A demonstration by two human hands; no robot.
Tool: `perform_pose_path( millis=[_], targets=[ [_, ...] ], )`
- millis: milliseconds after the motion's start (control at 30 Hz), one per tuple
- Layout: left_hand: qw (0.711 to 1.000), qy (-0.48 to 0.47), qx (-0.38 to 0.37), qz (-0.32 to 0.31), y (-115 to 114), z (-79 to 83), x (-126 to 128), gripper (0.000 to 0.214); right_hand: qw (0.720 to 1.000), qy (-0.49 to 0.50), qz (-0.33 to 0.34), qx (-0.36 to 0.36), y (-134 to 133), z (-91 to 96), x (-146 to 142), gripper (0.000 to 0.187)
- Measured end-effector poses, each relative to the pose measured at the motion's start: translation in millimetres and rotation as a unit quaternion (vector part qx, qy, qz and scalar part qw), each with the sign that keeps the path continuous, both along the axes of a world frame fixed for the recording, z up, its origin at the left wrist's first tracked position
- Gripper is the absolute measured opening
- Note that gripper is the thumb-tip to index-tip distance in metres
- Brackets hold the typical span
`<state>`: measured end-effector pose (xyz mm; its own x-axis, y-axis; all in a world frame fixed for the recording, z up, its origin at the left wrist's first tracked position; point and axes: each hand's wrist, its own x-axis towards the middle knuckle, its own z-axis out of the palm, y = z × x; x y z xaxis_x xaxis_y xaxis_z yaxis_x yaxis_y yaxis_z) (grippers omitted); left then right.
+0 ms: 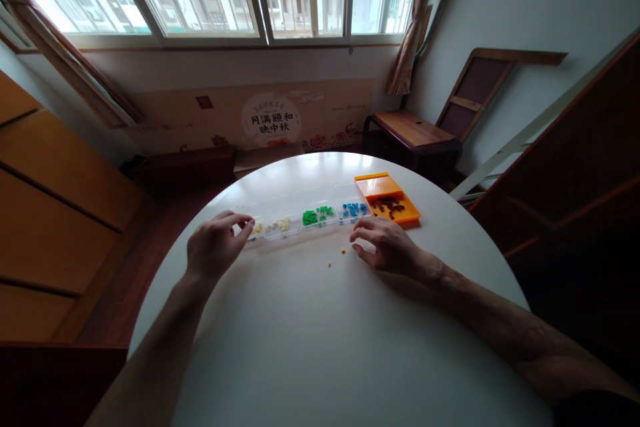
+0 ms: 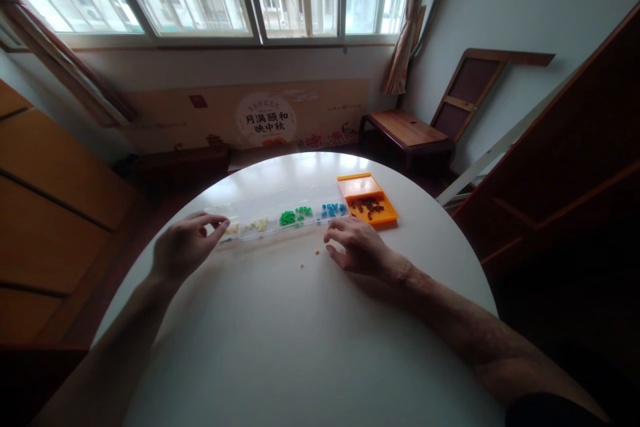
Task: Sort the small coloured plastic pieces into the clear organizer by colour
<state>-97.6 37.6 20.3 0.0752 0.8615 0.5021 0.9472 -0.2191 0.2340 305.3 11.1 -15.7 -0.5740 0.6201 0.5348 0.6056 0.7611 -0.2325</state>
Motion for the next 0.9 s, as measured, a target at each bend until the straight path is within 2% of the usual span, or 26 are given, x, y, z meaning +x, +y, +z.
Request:
perform_pose_path(
  millis=[333,467,533,600,733,800,900],
  targets=[
    [0.999,0.008,-0.021,0.023,1.5,-1.4,-4.2,0.024,0.999,0.009,-0.005,-0.043,-0.6,-1.7,-2.9,0.010],
    [1.000,-0.006,-0.004,0.012,-2.2,3.7,3.6,0.022,0.999,0.036,0.000,-0.037,-1.3,0.3,-5.7,0.010],
    [0.999,-0.040,0.008,-0.033,-8.0,6.7,16.7,0.025,0.997,0.069,0.023,-0.036,-2.7,2.7,-7.9,0.011],
    [0.987,-0.101,0.000,-0.128,-17.1,7.1,37.0,0.028,0.992,0.102,0.060,-0.037,-5.5,6.1,-10.7,0.011],
    [0.918,-0.216,-0.103,-0.316,-39.3,-3.1,86.1,0.024,0.983,0.138,0.115,-0.034,-13.7,12.6,-17.2,0.007],
    [0.888,-0.246,-0.149,-0.359,-47.8,-10.2,106.6,0.023,0.981,0.144,0.127,-0.032,-16.9,13.3,-19.7,0.006],
    [0.854,-0.297,-0.185,-0.384,-54.5,-18.0,125.6,0.028,0.979,0.146,0.137,-0.038,-18.5,9.9,-21.2,0.005]
  ],
)
